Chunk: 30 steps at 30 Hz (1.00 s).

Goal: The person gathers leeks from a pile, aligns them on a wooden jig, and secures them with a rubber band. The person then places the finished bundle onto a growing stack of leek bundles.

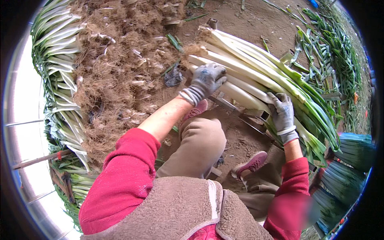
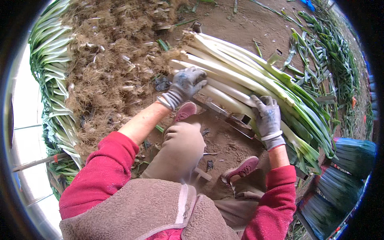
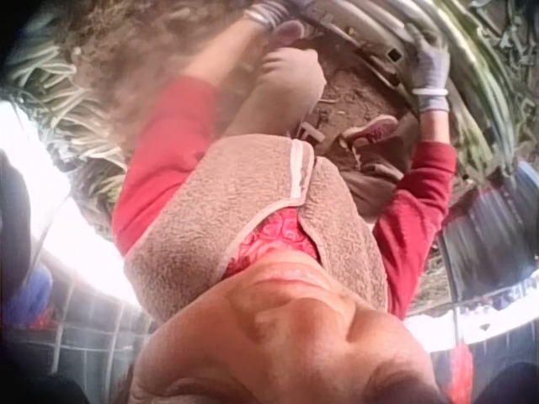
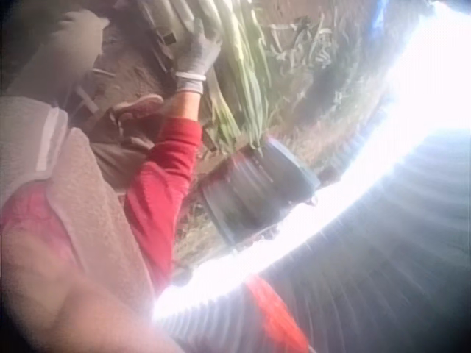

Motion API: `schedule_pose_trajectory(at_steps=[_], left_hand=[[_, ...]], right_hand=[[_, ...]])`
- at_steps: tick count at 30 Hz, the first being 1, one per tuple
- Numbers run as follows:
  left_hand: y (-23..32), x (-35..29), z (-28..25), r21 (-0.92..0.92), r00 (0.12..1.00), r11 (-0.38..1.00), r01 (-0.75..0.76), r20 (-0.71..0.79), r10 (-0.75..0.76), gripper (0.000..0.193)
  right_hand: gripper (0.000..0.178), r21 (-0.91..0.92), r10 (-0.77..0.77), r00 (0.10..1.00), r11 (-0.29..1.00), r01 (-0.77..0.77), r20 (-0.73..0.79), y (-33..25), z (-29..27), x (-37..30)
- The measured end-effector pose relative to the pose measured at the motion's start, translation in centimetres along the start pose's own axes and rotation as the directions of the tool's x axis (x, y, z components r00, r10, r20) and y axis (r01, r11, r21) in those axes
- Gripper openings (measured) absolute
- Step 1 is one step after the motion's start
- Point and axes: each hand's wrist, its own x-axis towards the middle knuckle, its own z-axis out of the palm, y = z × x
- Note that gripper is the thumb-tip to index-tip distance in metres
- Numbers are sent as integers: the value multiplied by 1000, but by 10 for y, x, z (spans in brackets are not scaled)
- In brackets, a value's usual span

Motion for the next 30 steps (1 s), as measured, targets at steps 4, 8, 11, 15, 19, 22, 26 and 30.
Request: schedule_pose_trajectory(at_steps=[4,8,11,15,19,22,26,30], left_hand=[[-11,9,2,-127,978,970,208,50,-203,28],[-21,18,7,-80,977,978,194,104,-185,25],[-27,14,12,-63,975,980,191,126,-182,17],[-33,6,14,-222,992,969,112,76,-98,16],[-39,10,2,-454,917,809,373,314,-247,13],[-43,15,-13,-625,897,643,442,307,-317,20],[-42,26,-16,-500,972,853,149,-85,-220,19],[-38,51,4,12,967,999,-32,-254,35,14]], right_hand=[[42,144,52,994,989,-37,-100,-1,-11,8],[36,-109,62,985,991,-81,-162,7,-9,29],[39,-227,120,992,966,-126,-40,7,1,38],[39,-215,51,995,974,-68,-81,2,9,39],[34,-158,39,998,987,-29,58,-1,9,49],[33,-118,5,999,993,0,49,-8,13,61],[35,-104,97,995,990,-100,-31,-21,20,59],[30,61,124,988,991,-119,-92,-20,16,59]])
